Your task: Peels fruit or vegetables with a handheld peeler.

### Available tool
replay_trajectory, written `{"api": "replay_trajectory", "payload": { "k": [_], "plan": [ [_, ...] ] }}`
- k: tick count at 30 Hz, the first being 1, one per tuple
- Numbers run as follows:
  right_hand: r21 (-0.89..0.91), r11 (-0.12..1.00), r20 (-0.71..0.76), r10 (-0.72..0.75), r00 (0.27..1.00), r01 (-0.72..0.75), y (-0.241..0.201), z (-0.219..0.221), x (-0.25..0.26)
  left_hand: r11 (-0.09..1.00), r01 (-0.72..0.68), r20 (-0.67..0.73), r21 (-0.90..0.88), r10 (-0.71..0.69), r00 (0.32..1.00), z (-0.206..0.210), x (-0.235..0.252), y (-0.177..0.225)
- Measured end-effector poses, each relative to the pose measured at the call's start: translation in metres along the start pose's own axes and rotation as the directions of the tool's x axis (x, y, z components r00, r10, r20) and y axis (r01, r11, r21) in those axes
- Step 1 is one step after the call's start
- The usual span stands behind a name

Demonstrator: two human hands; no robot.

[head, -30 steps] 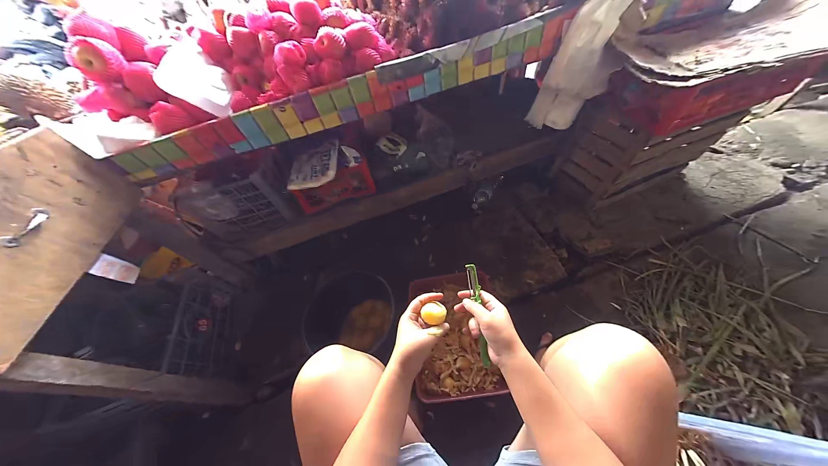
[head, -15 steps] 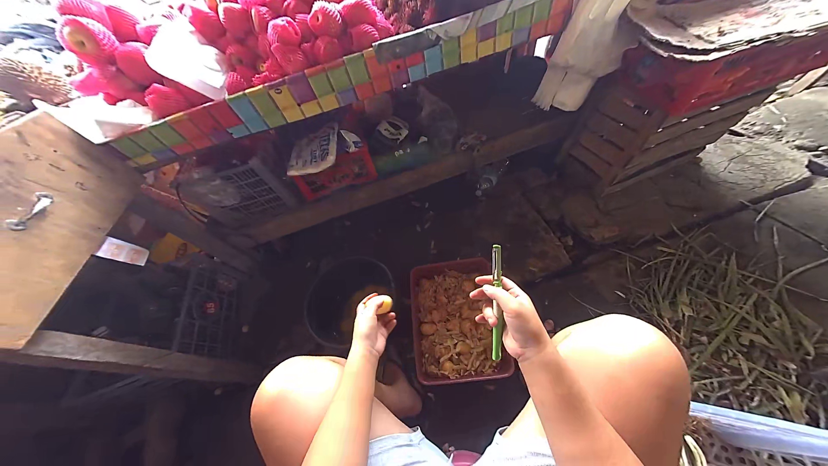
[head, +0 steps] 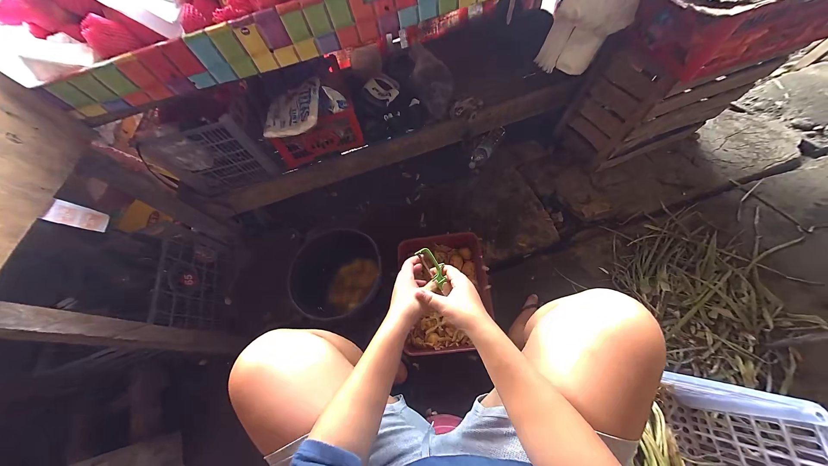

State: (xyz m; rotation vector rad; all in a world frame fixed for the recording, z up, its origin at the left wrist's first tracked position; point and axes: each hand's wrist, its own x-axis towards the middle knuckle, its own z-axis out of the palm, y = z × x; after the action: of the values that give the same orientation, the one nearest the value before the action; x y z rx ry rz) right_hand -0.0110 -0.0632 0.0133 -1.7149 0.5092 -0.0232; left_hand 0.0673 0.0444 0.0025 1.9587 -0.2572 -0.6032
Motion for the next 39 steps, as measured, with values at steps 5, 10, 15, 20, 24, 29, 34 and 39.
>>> {"api": "replay_trajectory", "payload": {
  "k": [5, 10, 15, 20, 24, 29, 34, 39],
  "plan": [
    [0.007, 0.995, -0.260, 0.099, 0.960, -0.101, 0.010, -0.024, 0.016, 0.970, 0.075, -0.068, -0.233, -0.094, 0.993, 0.001, 0.032, 0.014],
    [0.611, 0.789, -0.245, 0.272, 0.931, -0.070, -0.013, -0.035, 0.005, 0.970, 0.163, -0.122, 0.182, -0.142, 0.982, 0.009, 0.094, -0.036],
    [0.811, 0.585, -0.259, 0.324, 0.910, 0.023, -0.033, -0.057, -0.021, 0.836, 0.306, 0.027, 0.455, -0.356, 0.934, 0.036, 0.127, -0.094],
    [0.803, 0.545, -0.388, 0.168, 0.906, 0.243, -0.030, -0.069, -0.037, 0.716, 0.342, 0.096, 0.609, -0.495, 0.863, 0.055, 0.152, -0.137],
    [0.849, 0.452, -0.382, 0.171, 0.908, 0.273, -0.031, -0.075, -0.038, 0.614, 0.070, 0.240, 0.787, -0.408, 0.881, 0.066, 0.154, -0.142],
    [0.885, 0.409, -0.312, 0.161, 0.936, 0.225, -0.030, -0.078, -0.038, 0.492, -0.089, 0.344, 0.866, -0.457, 0.821, 0.106, 0.144, -0.150],
    [0.900, 0.387, -0.281, 0.168, 0.945, 0.199, -0.028, -0.082, -0.041, 0.489, 0.008, 0.282, 0.872, -0.517, 0.809, 0.122, 0.140, -0.167],
    [0.910, 0.357, -0.276, 0.144, 0.950, 0.210, -0.027, -0.081, -0.041, 0.560, 0.177, 0.279, 0.810, -0.632, 0.723, 0.109, 0.159, -0.152]
  ]
}}
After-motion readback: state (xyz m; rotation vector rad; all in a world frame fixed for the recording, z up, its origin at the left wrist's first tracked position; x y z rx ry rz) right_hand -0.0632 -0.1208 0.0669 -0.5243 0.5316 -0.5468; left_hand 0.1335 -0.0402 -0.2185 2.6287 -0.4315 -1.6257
